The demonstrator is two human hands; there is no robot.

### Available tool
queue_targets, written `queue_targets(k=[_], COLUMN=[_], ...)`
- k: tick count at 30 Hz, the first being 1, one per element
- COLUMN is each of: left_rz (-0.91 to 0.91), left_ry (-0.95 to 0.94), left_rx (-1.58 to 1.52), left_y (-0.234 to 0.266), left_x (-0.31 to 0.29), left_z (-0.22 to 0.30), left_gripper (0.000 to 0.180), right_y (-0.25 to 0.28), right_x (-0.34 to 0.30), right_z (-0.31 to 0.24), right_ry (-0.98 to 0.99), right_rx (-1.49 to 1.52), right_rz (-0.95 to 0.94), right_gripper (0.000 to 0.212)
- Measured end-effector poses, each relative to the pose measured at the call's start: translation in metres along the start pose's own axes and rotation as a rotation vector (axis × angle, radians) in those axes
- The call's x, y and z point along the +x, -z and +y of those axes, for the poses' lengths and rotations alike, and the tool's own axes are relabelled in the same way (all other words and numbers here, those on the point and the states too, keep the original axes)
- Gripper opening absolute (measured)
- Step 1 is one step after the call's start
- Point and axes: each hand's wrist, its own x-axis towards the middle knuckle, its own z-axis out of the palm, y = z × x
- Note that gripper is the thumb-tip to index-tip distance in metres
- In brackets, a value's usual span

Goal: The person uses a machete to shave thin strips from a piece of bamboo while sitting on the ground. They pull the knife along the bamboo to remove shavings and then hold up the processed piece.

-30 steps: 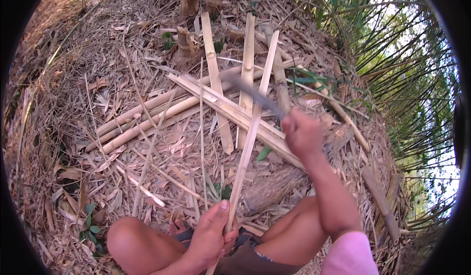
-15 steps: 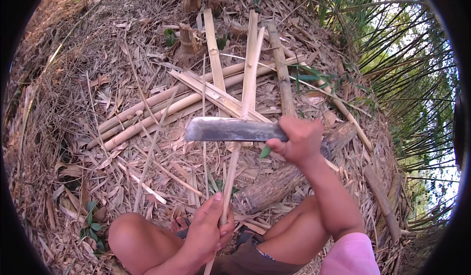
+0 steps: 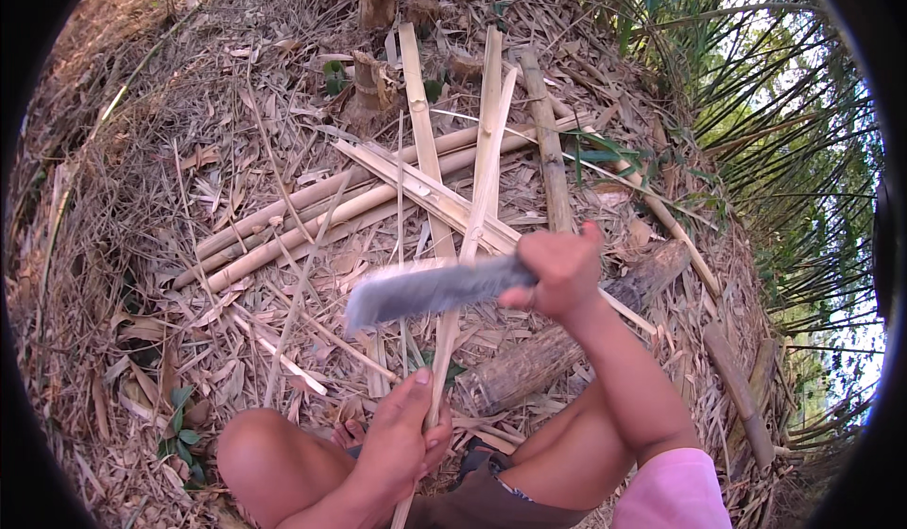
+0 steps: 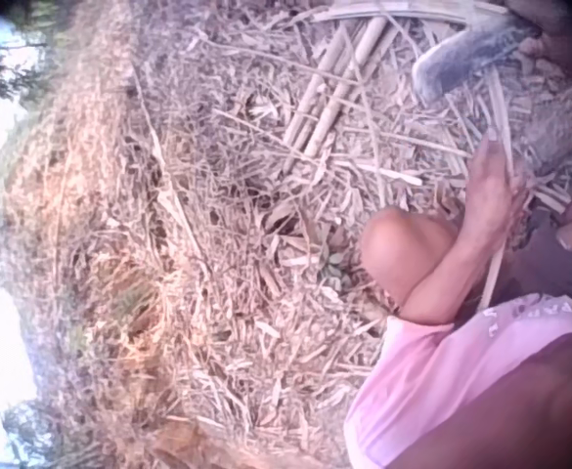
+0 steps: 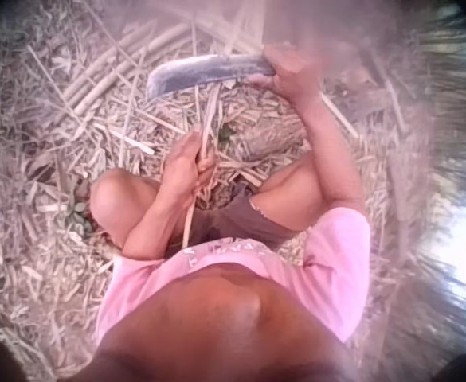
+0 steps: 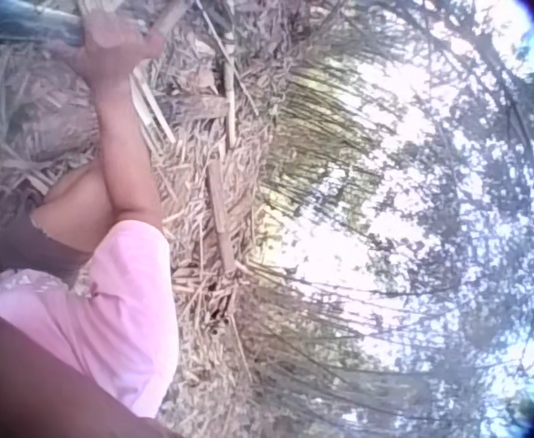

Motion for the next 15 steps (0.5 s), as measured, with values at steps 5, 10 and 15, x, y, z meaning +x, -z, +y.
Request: queue_targets(k=[5,10,15], left_rz=[0.002,-0.127,-0.067], left_ry=[0.023,0.105,0.045], left_rx=[0.015,0.049,0.029], left_y=[0.004,0.007,0.014], left_x=[-0.001,-0.012,0.003], left_z=[-0.005,-0.015,-0.02], left_gripper=[0.034,0.034,0.035], right_y=[-0.003,0.006,0.014], right_x=[-0.002,-0.023,0.011], right_z=[0.028,0.092,0.011], right_ry=[-0.116,-0.498,-0.258], right_rx=[-0.078,-0.134,0.041], right_rz=[-0.001,-0.066,-0.084], right_gripper=[0.07,0.057,0.058])
